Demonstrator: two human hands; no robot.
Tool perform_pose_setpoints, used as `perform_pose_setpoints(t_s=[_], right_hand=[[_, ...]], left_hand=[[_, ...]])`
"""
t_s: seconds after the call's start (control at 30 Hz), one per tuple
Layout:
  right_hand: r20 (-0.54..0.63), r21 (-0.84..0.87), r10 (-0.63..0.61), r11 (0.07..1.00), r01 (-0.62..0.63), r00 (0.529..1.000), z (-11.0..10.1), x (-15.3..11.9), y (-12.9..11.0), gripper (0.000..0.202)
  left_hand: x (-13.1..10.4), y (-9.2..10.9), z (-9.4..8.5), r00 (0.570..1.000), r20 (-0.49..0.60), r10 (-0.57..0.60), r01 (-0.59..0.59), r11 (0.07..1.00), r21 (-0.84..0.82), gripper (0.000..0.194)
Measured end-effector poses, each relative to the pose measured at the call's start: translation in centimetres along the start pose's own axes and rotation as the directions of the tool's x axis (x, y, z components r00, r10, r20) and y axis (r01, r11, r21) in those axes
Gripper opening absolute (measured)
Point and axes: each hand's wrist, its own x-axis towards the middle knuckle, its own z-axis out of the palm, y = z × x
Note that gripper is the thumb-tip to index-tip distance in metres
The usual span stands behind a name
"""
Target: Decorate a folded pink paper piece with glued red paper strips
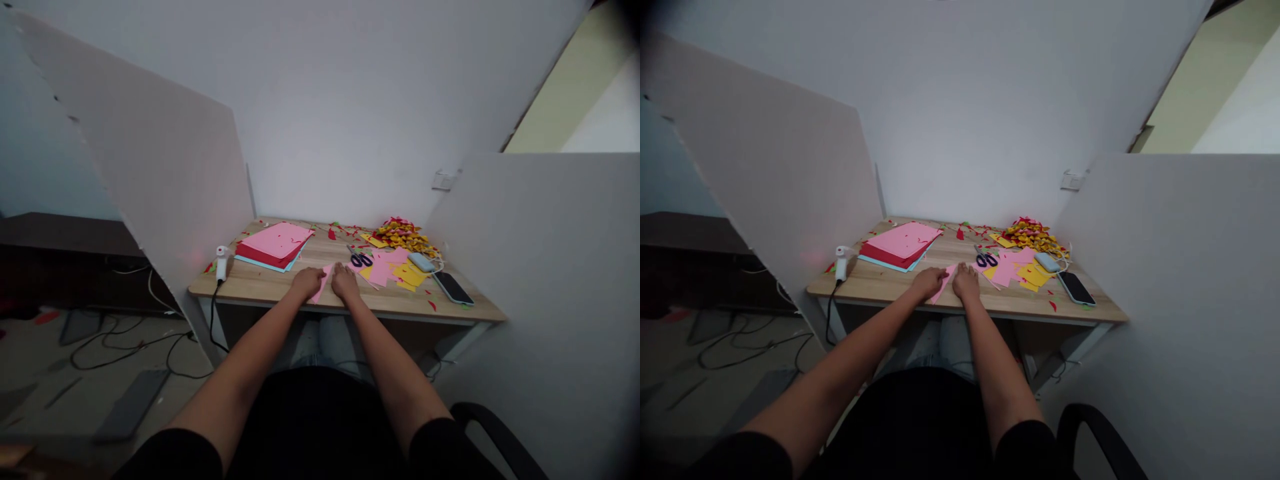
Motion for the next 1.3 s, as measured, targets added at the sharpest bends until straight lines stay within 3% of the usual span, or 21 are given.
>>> perform_pose_setpoints(t_s=[0.1, 0.23, 0.47, 0.73, 0.93, 1.03, 1.1, 1.17, 1.3], right_hand=[[0.007, 0.002, -0.057, 0.998, 0.057, 0.998, -0.1, -0.1, 0.0, 0.041], [0.002, 0.007, -0.127, 0.992, 0.127, 0.992, -0.6, -0.2, -0.1, 0.04], [0.099, 0.032, -0.246, 0.969, 0.244, 0.964, -1.5, -0.7, -0.2, 0.036], [0.3, 0.107, -0.368, 0.93, 0.352, 0.88, -3.3, -4.8, 3.6, 0.035], [0.357, 0.145, -0.406, 0.914, 0.379, 0.841, -4.9, -8.4, 4.5, 0.037], [0.378, 0.171, -0.427, 0.904, 0.391, 0.822, -5.9, -9.1, 4.9, 0.041], [0.385, 0.195, -0.439, 0.899, 0.393, 0.812, -6.6, -9.0, 5.3, 0.033], [0.371, 0.214, -0.436, 0.899, 0.382, 0.82, -7.0, -8.3, 5.6, 0.02], [0.287, 0.209, -0.39, 0.917, 0.34, 0.875, -6.5, -6.2, 4.8, 0.035]], left_hand=[[0.2, 0.6, -0.5, 0.999, -0.018, -0.044, 0.045, 0.996, 0.071, 0.036], [0.0, 0.9, -1.0, 0.999, -0.028, -0.016, 0.019, 0.993, 0.117, 0.038], [-0.2, 0.6, 0.1, 0.998, -0.006, 0.06, -0.059, 0.995, 0.079, 0.039], [0.9, 0.0, 0.5, 0.997, 0.061, 0.048, -0.048, 0.999, 0.01, 0.039], [0.6, 0.4, 0.8, 0.998, 0.043, 0.036, -0.036, 0.999, -0.004, 0.04], [0.4, 0.3, 1.0, 0.998, 0.046, 0.049, -0.049, 0.999, 0.008, 0.039], [0.3, 0.2, 1.1, 0.997, 0.052, 0.063, -0.064, 0.998, 0.019, 0.039], [0.1, 0.0, 1.2, 0.995, 0.06, 0.076, -0.078, 0.997, 0.03, 0.041], [-0.2, 0.1, 1.0, 0.99, 0.091, 0.104, -0.109, 0.993, 0.044, 0.046]])
